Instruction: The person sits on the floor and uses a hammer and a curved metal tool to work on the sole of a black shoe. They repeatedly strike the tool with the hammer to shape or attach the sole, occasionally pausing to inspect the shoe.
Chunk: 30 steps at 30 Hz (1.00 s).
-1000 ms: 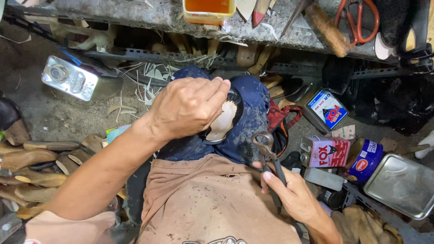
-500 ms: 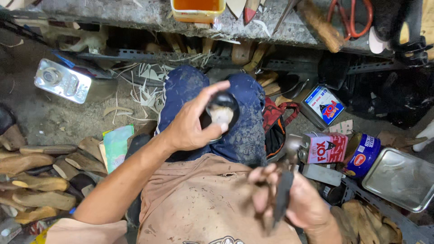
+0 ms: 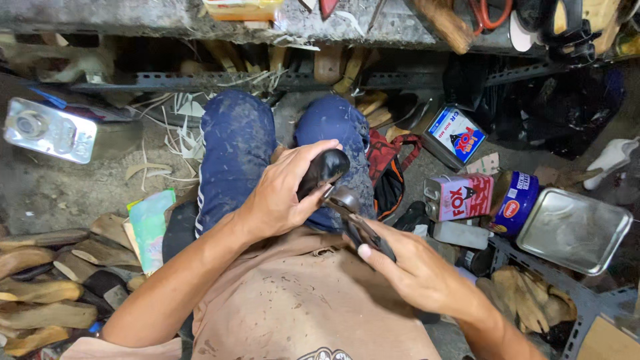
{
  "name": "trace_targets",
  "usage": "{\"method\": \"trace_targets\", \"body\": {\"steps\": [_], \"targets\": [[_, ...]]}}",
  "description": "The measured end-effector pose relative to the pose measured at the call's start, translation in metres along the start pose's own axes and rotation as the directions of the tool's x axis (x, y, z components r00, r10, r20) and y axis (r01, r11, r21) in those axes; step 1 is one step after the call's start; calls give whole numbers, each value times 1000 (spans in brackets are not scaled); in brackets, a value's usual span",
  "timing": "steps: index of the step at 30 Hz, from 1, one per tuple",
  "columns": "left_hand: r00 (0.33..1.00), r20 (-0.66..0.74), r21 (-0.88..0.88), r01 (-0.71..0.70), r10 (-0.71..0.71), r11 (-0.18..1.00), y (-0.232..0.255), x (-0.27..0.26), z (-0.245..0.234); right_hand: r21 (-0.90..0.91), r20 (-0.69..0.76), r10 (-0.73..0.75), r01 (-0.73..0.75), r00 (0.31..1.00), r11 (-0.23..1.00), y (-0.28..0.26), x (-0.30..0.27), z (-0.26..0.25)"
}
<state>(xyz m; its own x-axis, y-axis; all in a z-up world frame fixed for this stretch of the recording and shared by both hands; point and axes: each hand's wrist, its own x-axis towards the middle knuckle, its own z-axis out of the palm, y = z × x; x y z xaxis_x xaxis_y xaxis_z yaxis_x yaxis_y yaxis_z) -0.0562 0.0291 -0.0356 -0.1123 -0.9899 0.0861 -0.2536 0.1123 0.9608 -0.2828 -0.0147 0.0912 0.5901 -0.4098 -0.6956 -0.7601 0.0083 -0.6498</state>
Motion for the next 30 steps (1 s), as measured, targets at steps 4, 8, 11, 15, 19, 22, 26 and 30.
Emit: {"method": "trace_targets", "body": {"steps": [4, 8, 11, 15, 19, 22, 26, 30], "targets": [[997, 34, 2, -69, 68, 998, 2, -4, 1, 52, 126, 42, -49, 991, 997, 13, 8, -16], [995, 42, -10, -90, 90, 996, -1, -2, 2, 311, 195, 147, -203, 970, 929, 27, 8, -27], [991, 35, -44, -127, 128, 991, -6, -1, 3, -41, 62, 137, -134, 989, 990, 8, -4, -32], [989, 18, -56, -144, 145, 988, -4, 0, 2, -181, -52, 148, -155, 988, 971, 0, -9, -27], [988, 16, -16, -155, 155, 988, 0, -2, 6, -127, -67, 123, -131, 990, 983, 12, -10, -19], [989, -31, 66, -141, 144, 988, 10, -6, 20, 76, 35, 169, -172, 985, 982, 17, -14, -17], [988, -71, 185, -120, 135, 975, 23, -12, 36, 506, 246, 322, -404, 914, 762, 17, -26, -21], [988, -50, 215, -135, 149, 967, 24, -13, 39, 384, 298, 284, -387, 911, 838, -21, -28, -45]]}}
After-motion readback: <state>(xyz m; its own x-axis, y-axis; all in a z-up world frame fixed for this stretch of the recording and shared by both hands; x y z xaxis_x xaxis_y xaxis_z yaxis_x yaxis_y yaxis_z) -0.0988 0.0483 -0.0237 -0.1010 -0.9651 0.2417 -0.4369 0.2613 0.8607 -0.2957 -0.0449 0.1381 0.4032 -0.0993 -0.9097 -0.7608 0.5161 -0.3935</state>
